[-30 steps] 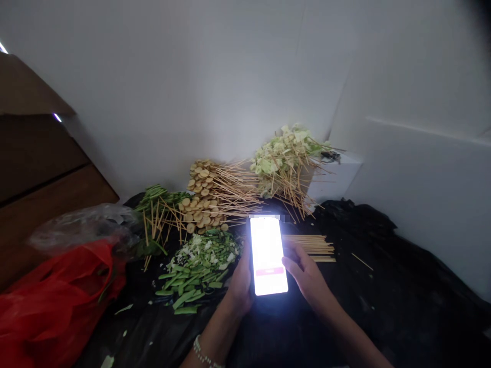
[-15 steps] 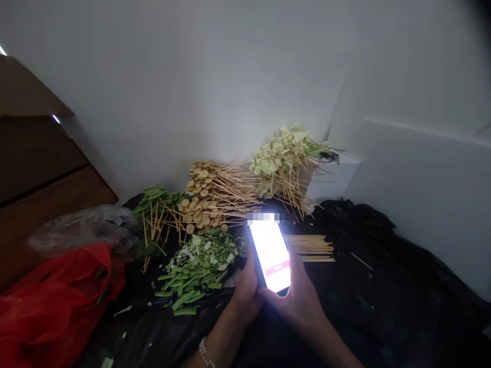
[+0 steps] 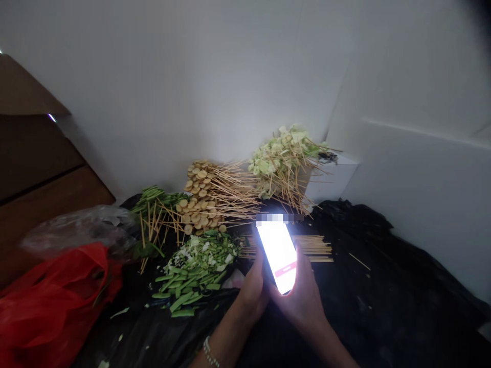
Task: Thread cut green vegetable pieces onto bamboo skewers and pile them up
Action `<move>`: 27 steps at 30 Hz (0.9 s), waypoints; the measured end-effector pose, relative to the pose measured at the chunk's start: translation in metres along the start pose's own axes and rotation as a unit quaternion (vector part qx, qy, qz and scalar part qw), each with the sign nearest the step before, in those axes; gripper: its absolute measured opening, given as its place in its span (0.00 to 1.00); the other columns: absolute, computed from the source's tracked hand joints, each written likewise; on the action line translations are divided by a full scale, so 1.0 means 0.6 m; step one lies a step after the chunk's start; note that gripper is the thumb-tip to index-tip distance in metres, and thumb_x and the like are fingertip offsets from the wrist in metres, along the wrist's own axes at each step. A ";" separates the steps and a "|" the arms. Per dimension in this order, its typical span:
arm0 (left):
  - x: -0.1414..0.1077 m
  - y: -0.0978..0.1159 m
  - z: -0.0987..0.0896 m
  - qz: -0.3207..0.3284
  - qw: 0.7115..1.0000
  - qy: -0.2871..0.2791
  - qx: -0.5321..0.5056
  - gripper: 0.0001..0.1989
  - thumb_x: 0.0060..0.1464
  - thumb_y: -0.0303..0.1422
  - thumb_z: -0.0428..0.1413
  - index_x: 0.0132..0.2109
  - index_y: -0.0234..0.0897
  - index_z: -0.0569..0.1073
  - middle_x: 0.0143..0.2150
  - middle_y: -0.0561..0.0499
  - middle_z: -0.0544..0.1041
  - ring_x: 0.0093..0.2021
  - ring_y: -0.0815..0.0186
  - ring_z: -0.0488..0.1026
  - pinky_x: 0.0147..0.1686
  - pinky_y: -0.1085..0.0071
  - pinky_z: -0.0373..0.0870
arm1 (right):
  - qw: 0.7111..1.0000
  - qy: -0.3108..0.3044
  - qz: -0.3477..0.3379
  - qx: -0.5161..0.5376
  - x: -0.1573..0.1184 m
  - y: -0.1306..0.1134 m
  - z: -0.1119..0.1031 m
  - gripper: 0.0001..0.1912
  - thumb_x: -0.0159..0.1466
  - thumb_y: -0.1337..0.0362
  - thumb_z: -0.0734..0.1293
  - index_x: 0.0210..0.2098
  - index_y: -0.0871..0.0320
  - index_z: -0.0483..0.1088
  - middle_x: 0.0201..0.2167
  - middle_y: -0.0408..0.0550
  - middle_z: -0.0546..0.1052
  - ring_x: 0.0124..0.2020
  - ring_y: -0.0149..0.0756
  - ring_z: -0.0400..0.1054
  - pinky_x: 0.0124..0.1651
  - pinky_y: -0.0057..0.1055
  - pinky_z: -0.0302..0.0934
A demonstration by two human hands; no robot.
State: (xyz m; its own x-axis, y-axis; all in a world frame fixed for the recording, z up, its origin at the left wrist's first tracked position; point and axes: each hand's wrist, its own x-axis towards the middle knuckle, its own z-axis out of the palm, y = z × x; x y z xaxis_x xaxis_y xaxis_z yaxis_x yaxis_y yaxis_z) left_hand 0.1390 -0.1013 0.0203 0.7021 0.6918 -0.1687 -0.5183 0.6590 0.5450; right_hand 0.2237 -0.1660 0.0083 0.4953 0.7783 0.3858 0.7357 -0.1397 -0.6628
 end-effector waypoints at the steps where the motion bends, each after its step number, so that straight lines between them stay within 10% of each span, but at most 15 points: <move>1: 0.000 0.000 0.001 0.001 1.000 -0.011 0.005 0.26 0.61 0.46 0.47 0.59 0.33 0.69 0.57 0.42 0.72 0.60 0.56 0.65 0.61 0.63 0.57 | 1.000 0.007 -0.002 -0.001 0.002 0.002 -0.002 0.51 0.52 0.57 0.68 0.67 0.58 0.36 0.61 0.62 0.57 0.59 0.58 0.56 0.55 0.53 0.58; 15: -0.020 0.066 -0.013 0.016 0.987 0.038 0.157 0.19 0.57 0.42 0.55 0.52 0.37 0.74 0.50 0.40 0.75 0.50 0.58 0.72 0.48 0.62 0.66 | 0.979 0.040 0.023 -0.198 0.076 0.131 -0.088 0.50 0.51 0.57 0.66 0.67 0.64 0.39 0.45 0.60 0.67 0.45 0.54 0.64 0.43 0.46 0.64; 27: -0.054 0.130 -0.050 0.021 0.971 0.083 0.225 0.16 0.57 0.39 0.56 0.49 0.35 0.76 0.45 0.42 0.78 0.46 0.62 0.74 0.47 0.68 0.67 | 0.963 0.021 0.120 -0.240 0.126 0.285 -0.163 0.54 0.48 0.51 0.67 0.67 0.63 0.41 0.54 0.66 0.65 0.51 0.59 0.64 0.44 0.47 0.62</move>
State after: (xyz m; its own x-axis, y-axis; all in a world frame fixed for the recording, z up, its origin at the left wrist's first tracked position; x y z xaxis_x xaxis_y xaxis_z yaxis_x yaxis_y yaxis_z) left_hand 0.0612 -0.0638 0.0436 0.5772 0.7777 -0.2493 -0.2530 0.4605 0.8508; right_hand 0.4321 -0.1910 -0.0130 0.6883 0.6648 0.2903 0.7217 -0.5868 -0.3672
